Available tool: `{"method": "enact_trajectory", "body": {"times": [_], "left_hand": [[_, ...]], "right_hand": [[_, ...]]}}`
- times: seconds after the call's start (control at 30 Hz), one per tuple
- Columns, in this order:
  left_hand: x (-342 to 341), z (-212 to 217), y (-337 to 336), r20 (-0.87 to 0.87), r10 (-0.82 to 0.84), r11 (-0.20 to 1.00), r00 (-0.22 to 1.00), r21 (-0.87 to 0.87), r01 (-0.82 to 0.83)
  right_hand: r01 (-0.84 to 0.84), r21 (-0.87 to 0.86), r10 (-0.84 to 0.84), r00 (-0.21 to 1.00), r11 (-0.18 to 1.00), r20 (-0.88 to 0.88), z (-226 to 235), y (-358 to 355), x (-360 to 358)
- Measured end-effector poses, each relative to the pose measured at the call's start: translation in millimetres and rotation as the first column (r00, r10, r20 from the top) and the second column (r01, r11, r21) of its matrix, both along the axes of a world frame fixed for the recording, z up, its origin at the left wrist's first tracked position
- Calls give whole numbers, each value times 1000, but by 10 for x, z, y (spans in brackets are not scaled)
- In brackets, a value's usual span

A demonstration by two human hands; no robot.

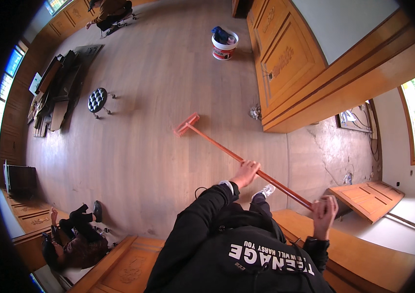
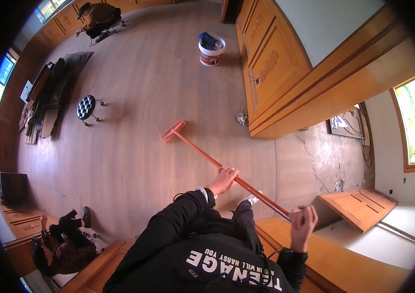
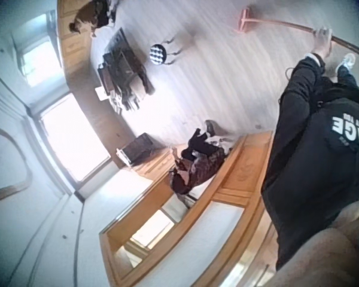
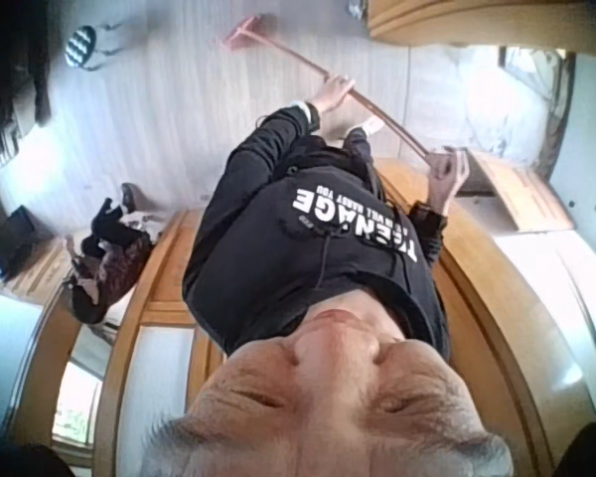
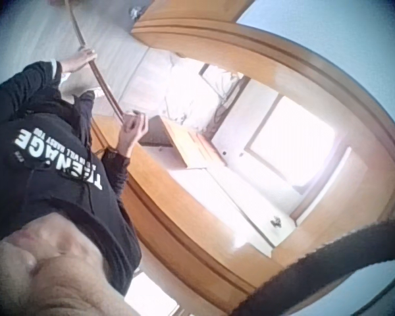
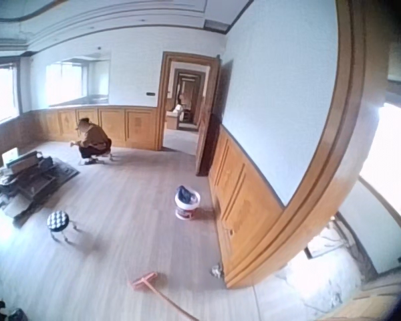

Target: The person sweeps a large room with a red broom, moving debris and dust toward a central area. The person navigates around furniture, a bucket, and other people working in the room.

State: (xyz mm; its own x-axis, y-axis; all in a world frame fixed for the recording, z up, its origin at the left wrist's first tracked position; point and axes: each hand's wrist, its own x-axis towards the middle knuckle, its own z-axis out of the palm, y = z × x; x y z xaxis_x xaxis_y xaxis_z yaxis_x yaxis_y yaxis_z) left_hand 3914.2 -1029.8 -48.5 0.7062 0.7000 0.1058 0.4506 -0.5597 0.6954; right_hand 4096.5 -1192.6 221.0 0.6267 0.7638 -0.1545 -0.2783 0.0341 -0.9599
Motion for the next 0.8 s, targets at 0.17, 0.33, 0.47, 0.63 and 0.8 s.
{"method": "enact_trajectory", "body": {"times": [0.17,0.33,0.47,0.63,0.8], "left_hand": [[239,99,-84,42,-130,988,991,-75,133],[40,-263,35,87,323,946,942,-6,-324],[-167,-722,404,-69,744,594,665,-387,-705],[-265,-977,714,-110,668,705,736,-226,-673],[336,-734,564,-218,323,907,921,-207,-367]], "right_hand": [[123,28,-123,992,992,23,87,-5,292],[-216,-129,224,973,968,53,-354,280,138],[-585,-254,587,806,770,-77,-764,640,-248],[-599,-274,604,793,753,-73,-970,759,-426],[-353,-218,367,930,910,26,-790,409,-47]]}}
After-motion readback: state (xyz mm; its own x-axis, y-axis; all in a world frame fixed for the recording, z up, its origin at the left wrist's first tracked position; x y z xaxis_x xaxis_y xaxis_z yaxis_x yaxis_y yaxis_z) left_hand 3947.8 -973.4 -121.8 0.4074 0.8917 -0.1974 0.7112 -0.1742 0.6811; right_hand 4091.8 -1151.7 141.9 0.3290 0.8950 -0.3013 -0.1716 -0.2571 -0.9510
